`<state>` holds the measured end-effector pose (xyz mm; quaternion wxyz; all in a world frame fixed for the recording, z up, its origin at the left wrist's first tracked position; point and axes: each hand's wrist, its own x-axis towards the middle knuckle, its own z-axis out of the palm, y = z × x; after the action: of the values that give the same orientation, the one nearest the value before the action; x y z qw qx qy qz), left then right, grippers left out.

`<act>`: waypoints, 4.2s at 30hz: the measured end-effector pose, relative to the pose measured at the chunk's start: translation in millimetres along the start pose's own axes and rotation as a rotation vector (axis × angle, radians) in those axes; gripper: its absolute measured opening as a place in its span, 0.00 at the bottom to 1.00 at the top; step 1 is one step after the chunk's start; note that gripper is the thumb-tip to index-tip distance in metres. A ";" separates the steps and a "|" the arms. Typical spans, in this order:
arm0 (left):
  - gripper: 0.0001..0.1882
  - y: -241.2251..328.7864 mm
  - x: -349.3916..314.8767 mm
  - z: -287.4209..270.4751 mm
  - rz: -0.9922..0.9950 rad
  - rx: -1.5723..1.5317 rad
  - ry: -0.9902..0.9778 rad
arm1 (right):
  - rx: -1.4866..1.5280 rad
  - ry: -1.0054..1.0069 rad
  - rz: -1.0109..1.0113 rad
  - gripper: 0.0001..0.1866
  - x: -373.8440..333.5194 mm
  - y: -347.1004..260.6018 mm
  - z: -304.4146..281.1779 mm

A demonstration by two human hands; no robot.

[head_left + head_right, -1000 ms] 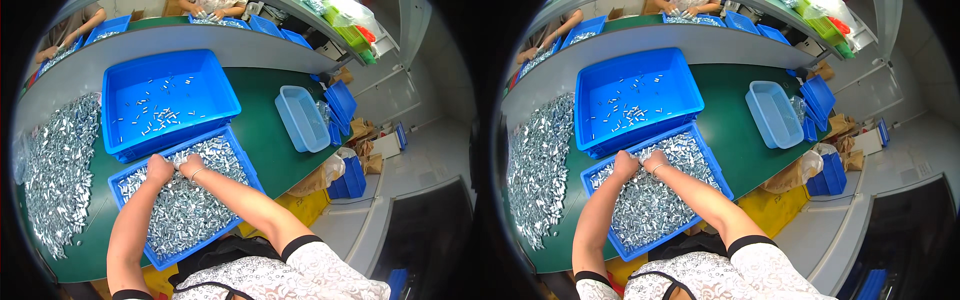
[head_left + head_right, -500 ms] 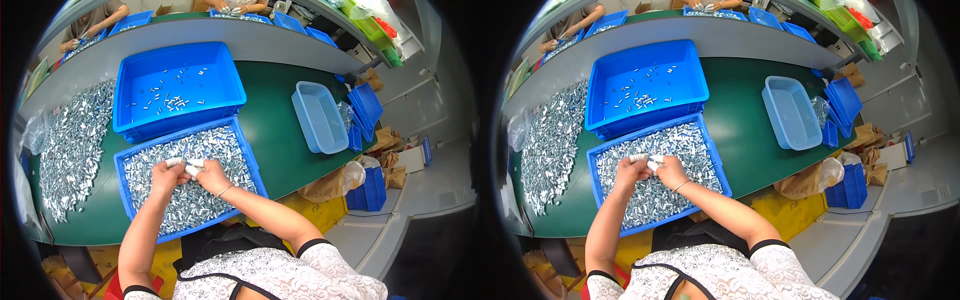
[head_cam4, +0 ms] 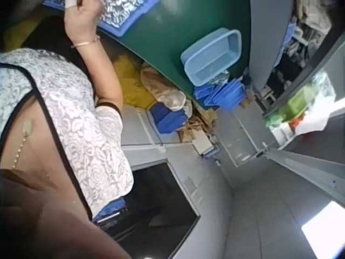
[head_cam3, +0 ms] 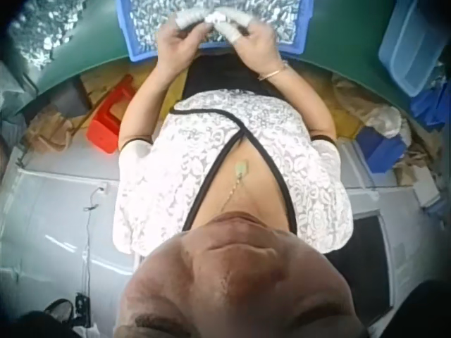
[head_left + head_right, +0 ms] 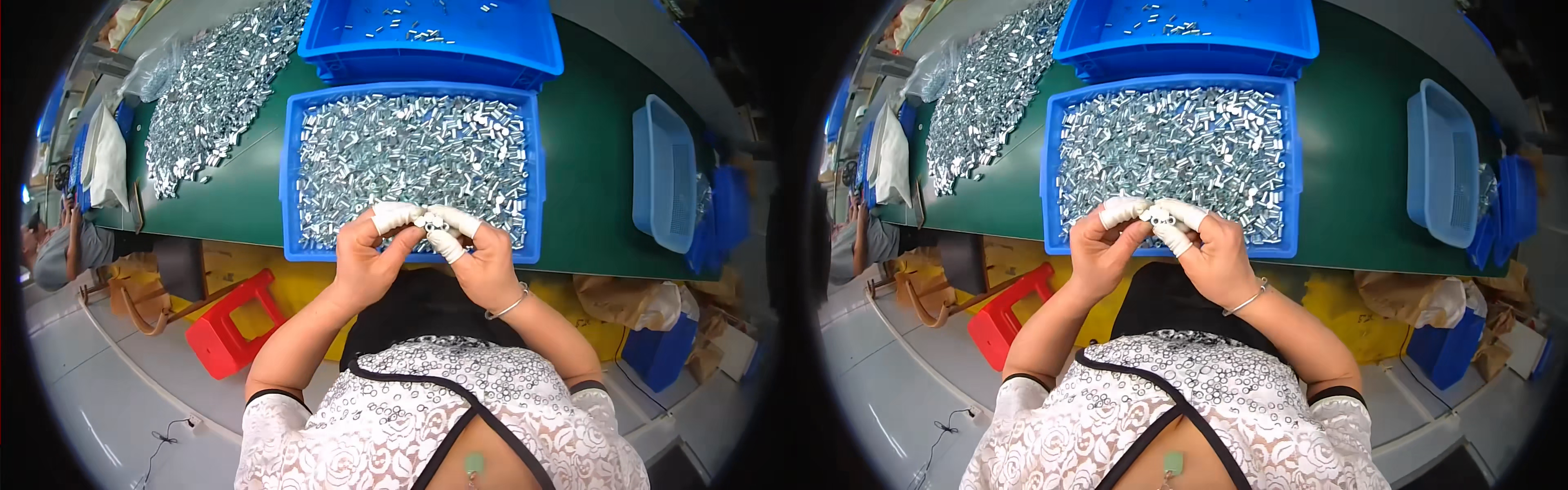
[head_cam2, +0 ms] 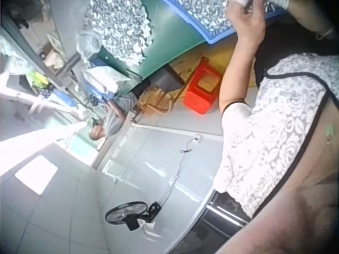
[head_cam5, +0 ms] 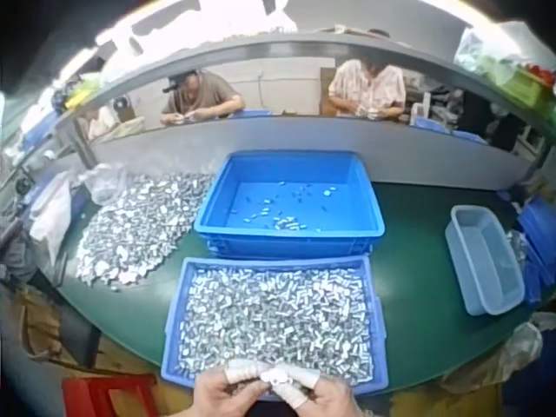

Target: The person repeatedly picks metal pieces from a bin, holds and aligns them between their fingers, and places selected pieces into a separate bin by hand.

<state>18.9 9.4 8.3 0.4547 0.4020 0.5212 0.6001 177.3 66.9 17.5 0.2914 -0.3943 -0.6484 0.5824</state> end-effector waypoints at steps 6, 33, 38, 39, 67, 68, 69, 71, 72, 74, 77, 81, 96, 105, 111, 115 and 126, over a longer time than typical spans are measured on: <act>0.08 5.5 -6.9 -42.8 0.095 0.228 -0.066 | -0.105 -0.019 -0.022 0.13 -1.0 -12.1 36.5; 0.10 1.9 0.5 -161.9 -0.332 -0.246 -0.116 | -0.299 -0.120 0.010 0.17 46.7 -25.1 132.0; 0.11 1.7 4.6 -167.6 -0.513 -0.335 -0.117 | -0.301 -0.236 0.157 0.18 52.0 -28.3 130.0; 0.11 1.4 5.5 -168.8 -0.517 -0.336 -0.121 | -0.302 -0.253 0.186 0.18 52.4 -28.4 130.0; 0.08 -7.0 33.8 -149.3 -0.696 -0.402 -0.179 | 0.101 -0.247 0.444 0.18 53.1 -20.0 117.8; 0.08 -7.7 32.3 -145.7 -0.672 -0.352 -0.141 | 0.088 -0.252 0.426 0.18 57.2 -19.2 114.0; 0.07 -8.0 31.2 -141.9 -0.648 -0.303 -0.099 | 0.013 -0.287 0.398 0.18 62.0 -18.5 112.7; 0.07 -5.1 37.1 -133.6 -0.606 -0.256 -0.050 | -0.134 -0.355 0.342 0.19 71.0 -19.4 106.3; 0.08 -1.7 40.9 -129.6 -0.582 -0.277 0.009 | -0.142 -0.361 0.326 0.19 79.0 -21.4 97.1; 0.10 5.3 43.5 -123.5 -0.543 -0.305 0.137 | -0.526 -0.231 -0.111 0.18 108.7 -28.7 77.5; 0.10 10.2 43.0 -110.9 -0.571 -0.293 0.144 | -0.614 0.143 -0.517 0.11 197.0 -34.1 20.1; 0.11 10.3 45.2 -91.7 -0.578 -0.266 0.159 | -0.922 0.159 -0.364 0.10 274.3 -9.5 -48.8; 0.18 38.6 68.2 -67.1 -0.484 0.354 -0.226 | 0.143 -0.324 0.354 0.15 95.4 -9.2 35.6; 0.30 56.8 78.0 -79.2 -0.610 0.231 -0.488 | 0.796 -0.291 0.655 0.13 69.0 24.1 44.5; 0.30 34.3 60.0 -109.0 -0.539 0.044 -0.409 | 1.247 -0.302 0.722 0.12 55.1 27.2 60.8; 0.23 22.5 45.9 -115.0 -0.507 0.051 -0.393 | 1.273 -0.318 0.779 0.12 50.7 28.3 75.7; 0.14 6.5 27.1 -143.6 -0.474 0.069 -0.325 | 1.346 -0.320 0.951 0.12 52.4 27.8 105.8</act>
<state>-126.4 -2.1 -4.2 0.6458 0.3749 0.5412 0.3866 66.3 56.2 -30.3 0.0923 -0.2801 0.0394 0.9547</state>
